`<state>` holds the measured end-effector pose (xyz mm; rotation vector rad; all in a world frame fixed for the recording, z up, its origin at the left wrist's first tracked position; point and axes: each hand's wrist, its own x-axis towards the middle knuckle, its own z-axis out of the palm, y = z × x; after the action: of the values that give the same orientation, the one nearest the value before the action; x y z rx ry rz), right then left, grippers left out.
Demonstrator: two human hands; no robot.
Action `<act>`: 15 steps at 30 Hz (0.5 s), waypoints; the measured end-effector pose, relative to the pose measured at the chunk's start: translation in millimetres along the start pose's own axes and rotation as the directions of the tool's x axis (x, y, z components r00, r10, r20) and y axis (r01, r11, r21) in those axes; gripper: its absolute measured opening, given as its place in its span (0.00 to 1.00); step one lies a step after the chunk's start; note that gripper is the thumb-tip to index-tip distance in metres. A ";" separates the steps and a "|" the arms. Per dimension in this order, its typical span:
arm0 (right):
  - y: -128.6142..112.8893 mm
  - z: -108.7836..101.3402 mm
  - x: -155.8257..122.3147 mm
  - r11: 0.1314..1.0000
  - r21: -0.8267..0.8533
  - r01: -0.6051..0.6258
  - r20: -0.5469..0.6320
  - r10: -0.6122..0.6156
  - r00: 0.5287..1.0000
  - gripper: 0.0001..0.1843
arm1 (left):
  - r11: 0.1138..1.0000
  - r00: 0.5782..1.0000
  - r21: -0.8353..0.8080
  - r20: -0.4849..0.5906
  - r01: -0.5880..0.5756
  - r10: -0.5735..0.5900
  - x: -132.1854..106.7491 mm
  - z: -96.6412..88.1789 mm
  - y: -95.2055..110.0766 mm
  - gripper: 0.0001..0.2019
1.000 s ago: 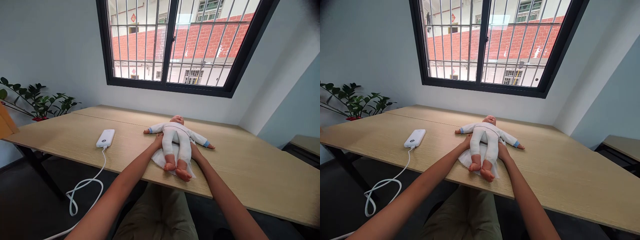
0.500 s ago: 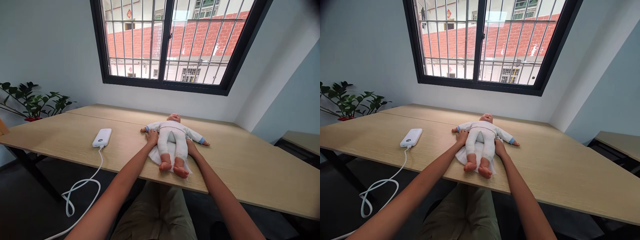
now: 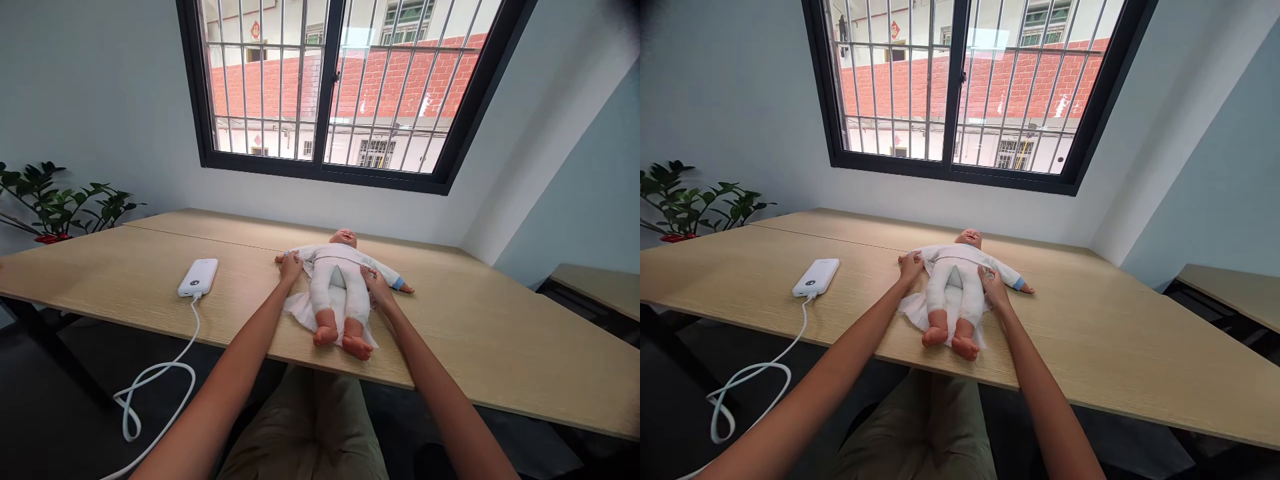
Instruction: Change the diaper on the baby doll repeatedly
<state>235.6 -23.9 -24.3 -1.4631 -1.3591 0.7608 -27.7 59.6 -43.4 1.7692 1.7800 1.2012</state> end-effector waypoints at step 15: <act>-17.6 5.7 -21.7 1.000 0.000 -0.005 0.155 0.005 0.988 0.66 | 0.973 0.981 -0.144 -0.093 -0.181 0.169 -11.8 -1.2 15.8 0.04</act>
<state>220.0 -45.2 -13.5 -1.4315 -1.4723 0.8932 -16.8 45.8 -34.4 1.8428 1.5534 1.4562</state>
